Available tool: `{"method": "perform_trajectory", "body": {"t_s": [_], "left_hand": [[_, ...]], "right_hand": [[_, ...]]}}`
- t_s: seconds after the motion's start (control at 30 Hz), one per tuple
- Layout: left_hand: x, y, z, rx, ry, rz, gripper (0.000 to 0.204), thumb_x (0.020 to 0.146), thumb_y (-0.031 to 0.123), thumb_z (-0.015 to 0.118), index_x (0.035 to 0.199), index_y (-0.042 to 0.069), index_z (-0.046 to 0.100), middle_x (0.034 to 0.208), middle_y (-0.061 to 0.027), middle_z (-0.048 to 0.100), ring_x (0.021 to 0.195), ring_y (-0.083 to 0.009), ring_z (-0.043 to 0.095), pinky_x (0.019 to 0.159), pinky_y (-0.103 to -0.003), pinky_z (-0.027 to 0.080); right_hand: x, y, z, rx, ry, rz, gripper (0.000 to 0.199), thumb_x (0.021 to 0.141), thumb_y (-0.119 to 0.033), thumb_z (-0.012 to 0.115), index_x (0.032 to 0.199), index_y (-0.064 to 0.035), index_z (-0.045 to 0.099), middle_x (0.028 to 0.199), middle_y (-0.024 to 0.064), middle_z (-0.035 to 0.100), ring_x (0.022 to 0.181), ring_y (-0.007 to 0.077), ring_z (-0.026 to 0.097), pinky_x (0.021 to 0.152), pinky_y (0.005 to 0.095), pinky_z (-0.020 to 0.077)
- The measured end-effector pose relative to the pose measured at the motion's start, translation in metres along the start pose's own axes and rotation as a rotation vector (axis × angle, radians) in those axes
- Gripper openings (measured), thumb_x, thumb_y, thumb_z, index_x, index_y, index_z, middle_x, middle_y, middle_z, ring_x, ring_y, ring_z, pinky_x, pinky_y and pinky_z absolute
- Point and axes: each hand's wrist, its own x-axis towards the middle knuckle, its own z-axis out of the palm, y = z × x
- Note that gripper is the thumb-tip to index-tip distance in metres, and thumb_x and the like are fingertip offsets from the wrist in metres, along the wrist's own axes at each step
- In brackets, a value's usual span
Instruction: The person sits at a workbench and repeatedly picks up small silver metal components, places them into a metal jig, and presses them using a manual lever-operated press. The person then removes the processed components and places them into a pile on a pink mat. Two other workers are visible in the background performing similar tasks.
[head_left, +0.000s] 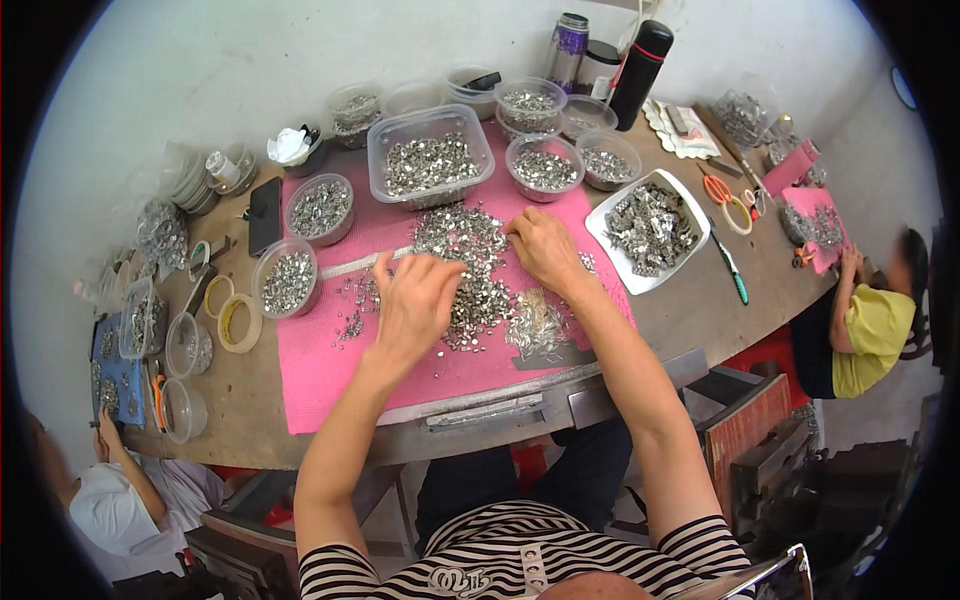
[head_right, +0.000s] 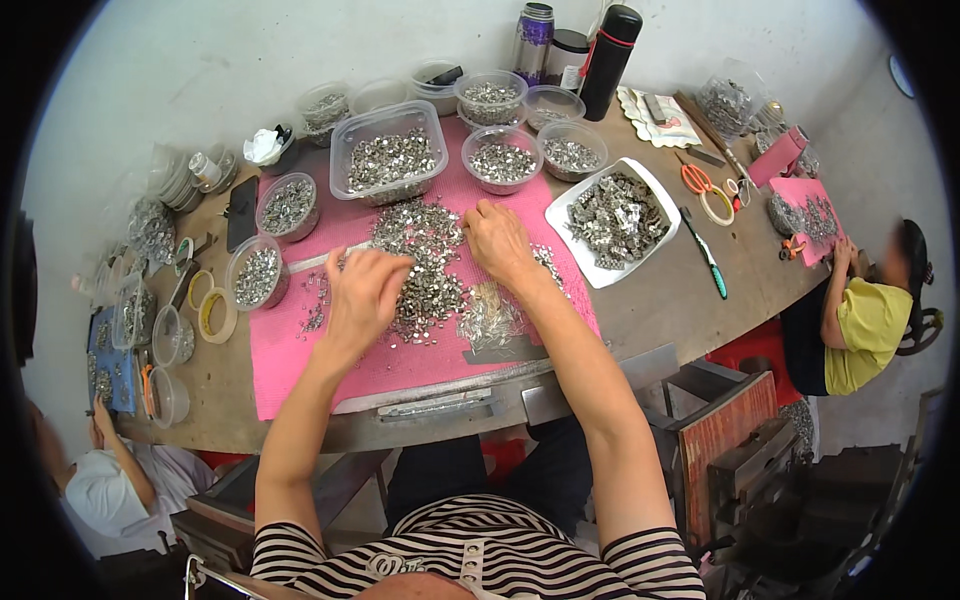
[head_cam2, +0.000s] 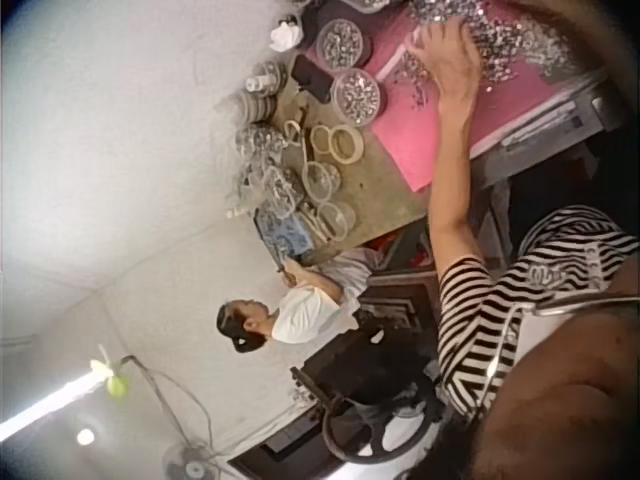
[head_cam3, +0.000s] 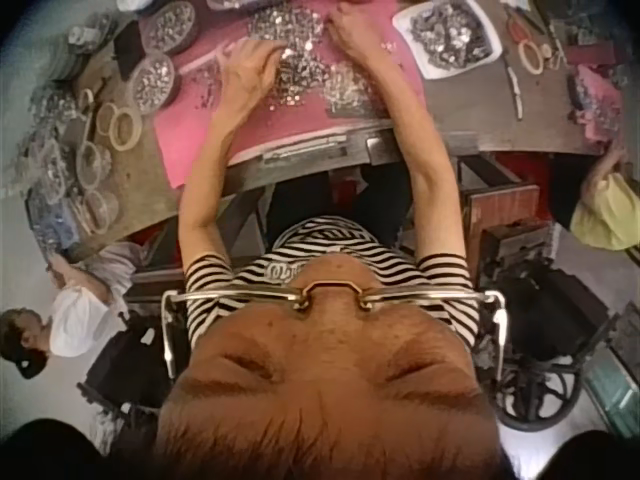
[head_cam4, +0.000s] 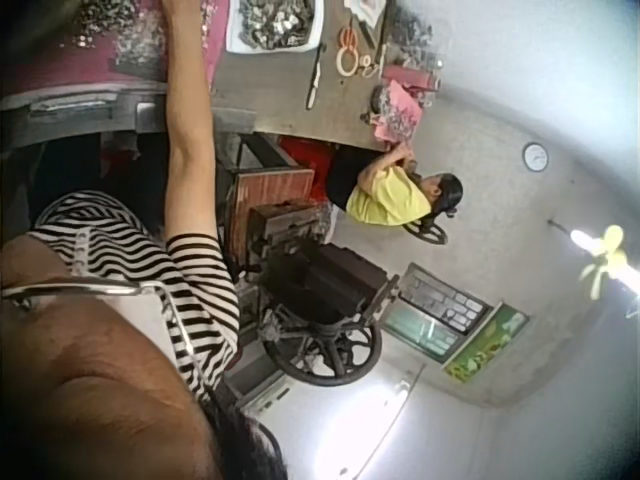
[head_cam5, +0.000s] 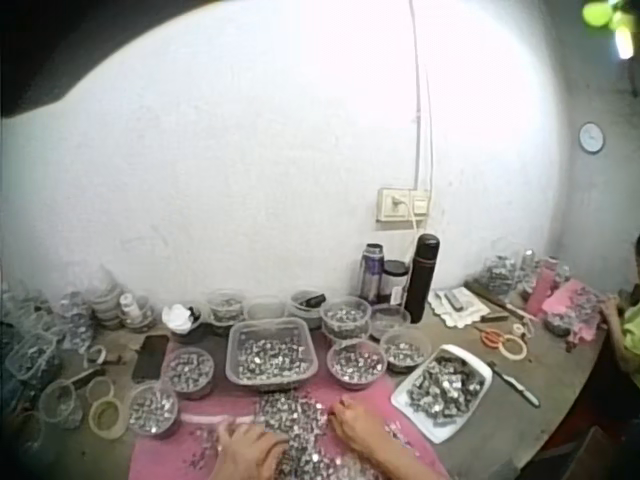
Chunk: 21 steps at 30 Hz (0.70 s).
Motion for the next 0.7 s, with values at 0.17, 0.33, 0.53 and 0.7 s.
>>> {"method": "perform_trajectory", "body": {"t_s": [0.17, 0.33, 0.53, 0.7], "left_hand": [[0.033, -0.035, 0.025, -0.003, -0.025, -0.021, 0.014, 0.097, 0.017, 0.068, 0.108, 0.012, 0.075, 0.092, -0.0031, 0.067, 0.095, -0.0247, 0.062, 0.103, -0.049, 0.035], [0.033, -0.054, 0.030, 0.038, -0.068, -0.043, 0.027, 0.094, 0.021, 0.072, 0.119, 0.011, 0.072, 0.107, -0.0086, 0.063, 0.101, -0.0279, 0.061, 0.095, -0.045, 0.039], [0.031, -0.068, 0.045, -0.085, -0.091, -0.090, 0.021, 0.089, 0.010, 0.073, 0.109, 0.004, 0.069, 0.107, -0.0158, 0.062, 0.098, -0.0369, 0.062, 0.087, -0.048, 0.050], [0.035, -0.072, 0.054, -0.146, -0.002, -0.088, 0.008, 0.090, 0.006, 0.071, 0.095, 0.000, 0.069, 0.090, -0.0174, 0.063, 0.085, -0.0378, 0.065, 0.079, -0.046, 0.052]], "right_hand": [[0.005, -0.003, 0.000, -0.062, -0.052, -0.009, 0.009, 0.087, -0.009, 0.067, 0.094, -0.0031, 0.069, 0.095, 0.0163, 0.065, 0.091, 0.0376, 0.067, 0.083, 0.0499, 0.0529], [0.008, 0.004, -0.010, 0.085, -0.111, 0.041, 0.011, 0.086, -0.011, 0.069, 0.090, -0.0011, 0.068, 0.093, 0.0177, 0.066, 0.090, 0.0402, 0.067, 0.080, 0.0519, 0.0532], [0.007, -0.003, -0.006, 0.059, -0.083, 0.071, 0.014, 0.092, -0.012, 0.069, 0.093, 0.0008, 0.065, 0.095, 0.0191, 0.066, 0.088, 0.0409, 0.066, 0.079, 0.0499, 0.0529], [0.003, 0.002, -0.013, 0.052, -0.026, 0.087, 0.013, 0.092, -0.012, 0.068, 0.095, 0.0004, 0.064, 0.095, 0.0201, 0.067, 0.089, 0.0428, 0.066, 0.079, 0.0526, 0.0517]]}}
